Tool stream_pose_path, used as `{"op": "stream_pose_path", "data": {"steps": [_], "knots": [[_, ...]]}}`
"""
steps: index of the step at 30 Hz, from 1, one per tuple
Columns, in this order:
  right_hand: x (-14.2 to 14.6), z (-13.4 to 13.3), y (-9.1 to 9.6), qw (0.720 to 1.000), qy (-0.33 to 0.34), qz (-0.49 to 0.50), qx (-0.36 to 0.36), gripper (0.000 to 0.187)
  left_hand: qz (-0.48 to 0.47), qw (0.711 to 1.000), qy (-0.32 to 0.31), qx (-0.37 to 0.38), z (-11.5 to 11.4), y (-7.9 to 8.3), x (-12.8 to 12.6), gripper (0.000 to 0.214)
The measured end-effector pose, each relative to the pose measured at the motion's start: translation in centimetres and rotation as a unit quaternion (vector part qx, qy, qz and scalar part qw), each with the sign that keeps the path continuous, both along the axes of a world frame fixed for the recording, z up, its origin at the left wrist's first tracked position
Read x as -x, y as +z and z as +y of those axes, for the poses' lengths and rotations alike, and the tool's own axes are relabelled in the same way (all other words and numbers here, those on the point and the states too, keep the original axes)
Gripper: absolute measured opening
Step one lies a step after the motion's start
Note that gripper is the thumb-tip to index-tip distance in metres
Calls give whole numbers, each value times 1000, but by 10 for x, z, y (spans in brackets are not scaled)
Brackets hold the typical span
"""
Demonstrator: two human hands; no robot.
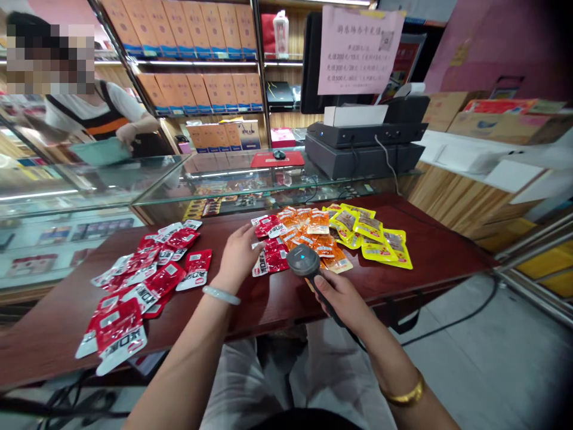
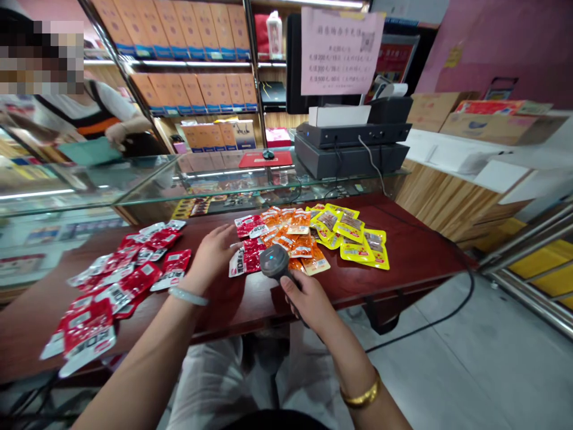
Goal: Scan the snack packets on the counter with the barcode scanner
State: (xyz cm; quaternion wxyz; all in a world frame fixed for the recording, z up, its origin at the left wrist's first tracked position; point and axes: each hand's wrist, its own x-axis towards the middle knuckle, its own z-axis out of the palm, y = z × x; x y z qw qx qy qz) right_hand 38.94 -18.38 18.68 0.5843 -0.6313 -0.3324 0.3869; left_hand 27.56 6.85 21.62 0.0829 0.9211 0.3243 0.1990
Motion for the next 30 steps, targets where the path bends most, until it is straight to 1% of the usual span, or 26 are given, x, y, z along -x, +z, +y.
{"op": "stream_pose_path", "data": {"steps": [3,7,9,10,12,13,16,17,19,21,23,26,28,30], "knots": [[1,1,1,1000,4,-10,-6,43,69,994,84,-15,14,-2,38,56],[5,3,-3,1000,18,-2,-7,41,176,963,204,-12,41,-13,82,65],[7,5,-5,1000,21,2,-5,41,214,950,228,-4,50,-18,94,63],[7,5,-5,1000,23,3,-5,41,230,947,226,-1,52,-20,97,60],[8,7,-7,1000,25,3,-5,41,245,948,201,10,54,-22,98,55],[8,7,-7,1000,25,3,-5,41,242,952,184,20,53,-23,96,57],[8,7,-7,1000,22,3,-4,42,200,969,139,26,47,-23,89,79],[7,7,-7,1000,21,2,-3,42,186,973,138,14,46,-23,88,86],[7,5,-6,1000,21,2,-2,42,173,969,174,-15,44,-23,88,92],[6,5,-5,1000,21,4,-1,42,180,959,220,-15,45,-22,92,88],[6,5,-4,1000,21,12,0,42,196,952,236,10,48,-20,96,81],[5,8,-4,1000,22,22,1,43,209,953,215,48,52,-16,95,69],[5,11,-4,999,27,21,1,44,203,959,193,52,49,-15,86,62],[6,16,-4,999,33,16,2,45,187,967,166,41,42,-14,72,57]]}}
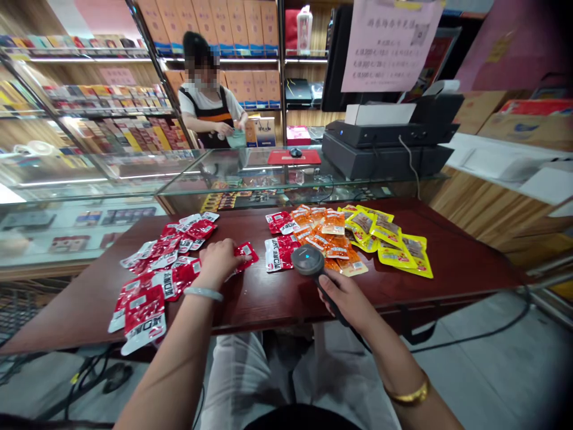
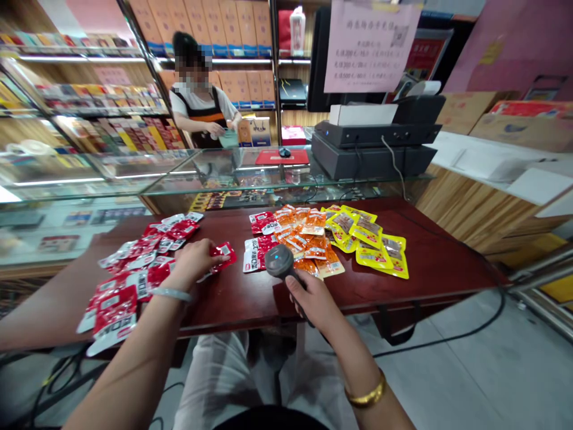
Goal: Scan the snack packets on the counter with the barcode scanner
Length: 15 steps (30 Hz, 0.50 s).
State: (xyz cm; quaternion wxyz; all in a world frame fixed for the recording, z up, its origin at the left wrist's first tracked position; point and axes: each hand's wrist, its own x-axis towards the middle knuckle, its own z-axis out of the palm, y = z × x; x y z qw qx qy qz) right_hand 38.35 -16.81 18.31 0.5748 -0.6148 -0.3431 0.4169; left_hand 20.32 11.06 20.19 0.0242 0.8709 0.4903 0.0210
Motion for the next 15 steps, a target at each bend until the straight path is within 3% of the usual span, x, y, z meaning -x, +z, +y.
{"op": "stream_pose_path", "data": {"steps": [6,15], "knots": [[4,13,5,1000,10,5,-11,45,-78,992,-94,12,-28,2,-36,47],[6,25,18,998,24,55,-25,47,-122,976,-183,4,-46,16,-50,38]]}}
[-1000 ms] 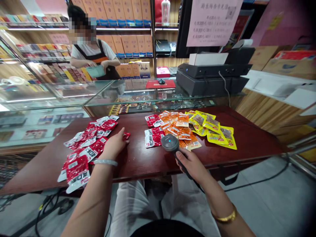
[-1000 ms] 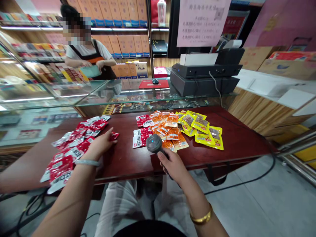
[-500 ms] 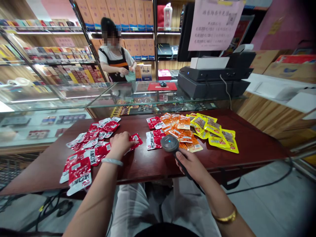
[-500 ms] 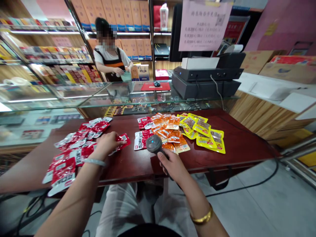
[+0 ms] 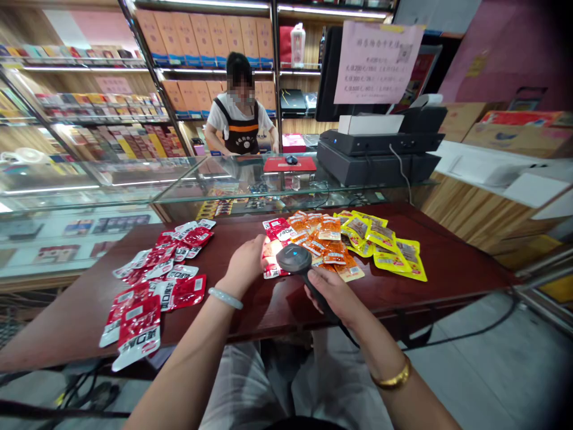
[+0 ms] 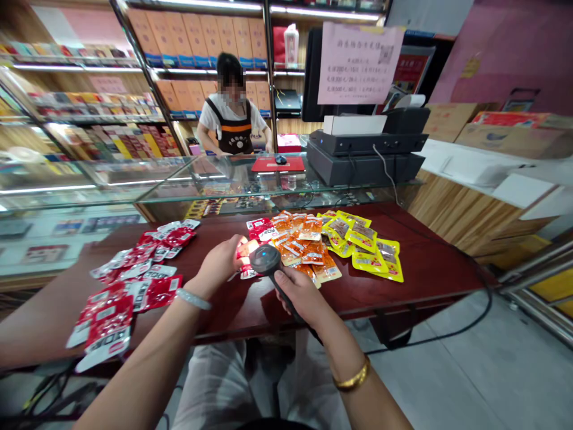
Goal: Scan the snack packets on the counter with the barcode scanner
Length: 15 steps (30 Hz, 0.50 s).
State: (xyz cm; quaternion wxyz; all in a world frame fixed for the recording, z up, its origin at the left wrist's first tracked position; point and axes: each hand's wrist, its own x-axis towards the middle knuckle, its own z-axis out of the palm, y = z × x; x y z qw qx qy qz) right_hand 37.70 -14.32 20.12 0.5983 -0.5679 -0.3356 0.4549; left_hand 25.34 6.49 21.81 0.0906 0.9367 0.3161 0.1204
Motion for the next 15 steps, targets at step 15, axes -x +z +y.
{"op": "stream_pose_path", "data": {"steps": [15], "knots": [[-3,-3,-13,999,-27,-30,16,44,-126,992,28,0,14,-1,-24,66]]}}
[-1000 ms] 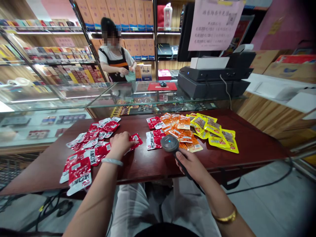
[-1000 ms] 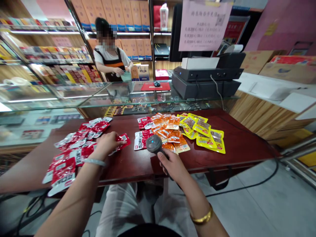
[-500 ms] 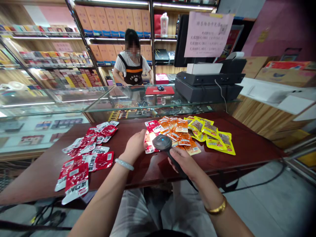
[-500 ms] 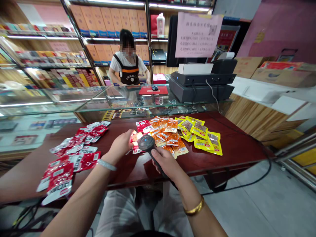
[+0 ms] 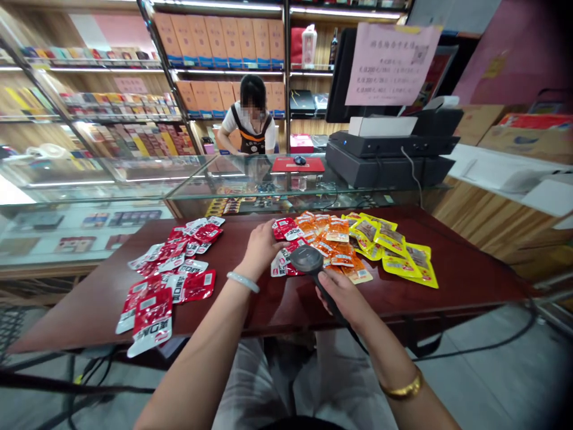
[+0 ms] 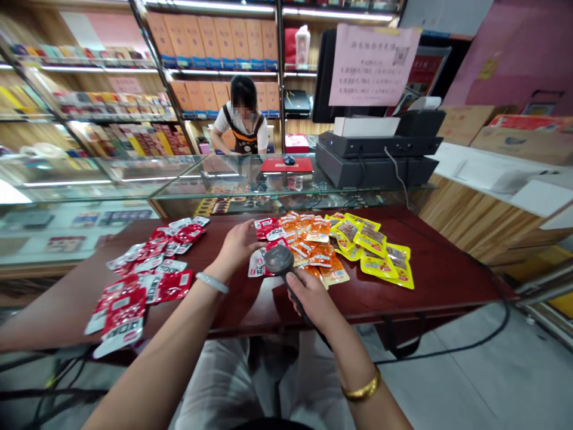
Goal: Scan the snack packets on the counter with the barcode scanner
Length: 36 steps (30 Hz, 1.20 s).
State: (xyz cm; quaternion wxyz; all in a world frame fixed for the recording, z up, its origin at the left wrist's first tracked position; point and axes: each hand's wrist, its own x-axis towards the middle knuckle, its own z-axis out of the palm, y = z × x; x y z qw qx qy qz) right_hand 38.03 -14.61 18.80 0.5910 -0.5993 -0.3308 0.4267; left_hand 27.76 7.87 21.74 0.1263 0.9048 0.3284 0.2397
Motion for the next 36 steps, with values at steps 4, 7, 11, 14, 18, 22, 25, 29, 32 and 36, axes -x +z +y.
{"op": "stream_pose_path", "data": {"steps": [4,7,11,14,18,22,25,29,32,36], "knots": [[4,-1,-1,1000,19,-22,5,43,46,995,78,-30,-11,-3,52,65],[8,-3,-3,999,37,-28,18,43,96,980,168,-48,-22,-21,106,76],[9,-8,-8,998,47,-28,40,43,138,949,269,-93,-40,-41,172,82],[8,-11,-13,998,38,-17,48,41,131,911,369,-127,-51,-47,209,87],[7,-12,-17,998,28,-7,52,39,162,885,430,-83,-42,-55,235,92],[9,-9,-16,998,34,-10,56,41,200,904,374,-45,-15,-64,233,94],[10,-7,-14,997,51,-19,51,43,211,922,322,-35,2,-66,210,90],[10,-7,-14,997,52,-21,45,43,235,939,251,5,18,-62,173,75],[9,-9,-14,998,44,-19,48,44,232,944,233,-20,16,-56,161,77],[7,-12,-11,998,39,-18,47,44,204,935,271,-105,-2,-46,170,89]]}}
